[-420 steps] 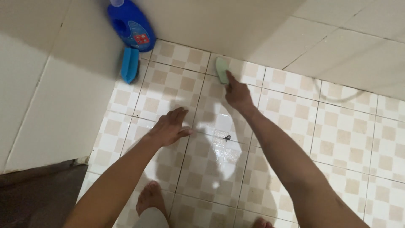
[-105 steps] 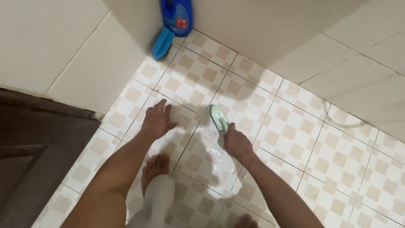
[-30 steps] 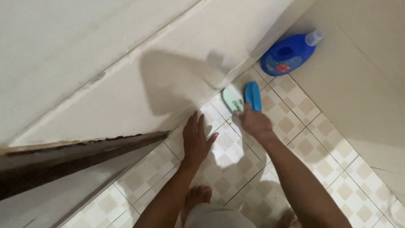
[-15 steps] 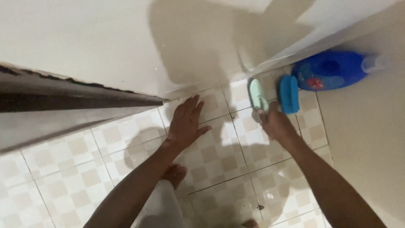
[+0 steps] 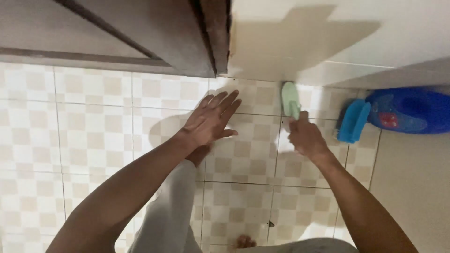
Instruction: Scrubbing bathroom floor tiles and grout using a small hand brush at a natural pace.
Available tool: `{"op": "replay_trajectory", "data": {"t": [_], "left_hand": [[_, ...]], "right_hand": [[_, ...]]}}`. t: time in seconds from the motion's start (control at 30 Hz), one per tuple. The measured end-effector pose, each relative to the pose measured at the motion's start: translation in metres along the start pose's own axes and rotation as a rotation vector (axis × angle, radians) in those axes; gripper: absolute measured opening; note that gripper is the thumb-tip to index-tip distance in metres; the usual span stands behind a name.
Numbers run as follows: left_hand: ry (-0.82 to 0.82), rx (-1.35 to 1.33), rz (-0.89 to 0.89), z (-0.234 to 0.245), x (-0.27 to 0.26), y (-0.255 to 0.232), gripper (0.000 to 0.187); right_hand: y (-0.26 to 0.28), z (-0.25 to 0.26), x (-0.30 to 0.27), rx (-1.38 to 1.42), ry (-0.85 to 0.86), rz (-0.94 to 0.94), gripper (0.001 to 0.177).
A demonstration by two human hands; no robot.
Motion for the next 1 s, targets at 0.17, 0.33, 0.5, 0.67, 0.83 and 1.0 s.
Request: {"op": "replay_trajectory", "data": {"t": [0.17, 0.33, 0.5, 0.67, 0.83, 1.0], "left_hand": [[-0.079, 0.003, 0.110, 0.016, -0.039, -0.015, 0.087], [-0.148, 0.010, 0.187, 0.019, -0.080, -0.027, 0.086], [-0.049, 0.037, 0.310, 0.032, -0.130, -0.024, 0.088], [-0.009, 0.061, 0.434, 0.040, -0.184, -0.010, 0.087], [0.074, 0.062, 0.583, 0.033, -0.223, -0.002, 0.082], [0.075, 0.015, 0.601, 0.030, -0.227, -0.003, 0.082]], "right_hand": [[-0.043, -0.009, 0.030, 0.066, -0.150, -0.050, 0.045], [0.026, -0.050, 0.002, 0.275, -0.068, 0.032, 0.040], [0.095, -0.098, 0.000, 0.084, -0.052, 0.168, 0.052], [0.139, -0.112, -0.019, 0.002, -0.074, 0.209, 0.058], [0.095, -0.090, 0.015, -0.058, -0.163, 0.240, 0.059], [0.020, -0.030, 0.005, -0.031, -0.245, 0.040, 0.061]]}}
Point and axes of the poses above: each hand's wrist, its own x-axis towards the middle knuckle, its own z-axis out of the back of the hand, y = z × x, the point moved 4 cm from there along x, towards the middle knuckle, and after that the axes turned 13 degrees about -z, right-handed, at the moved point
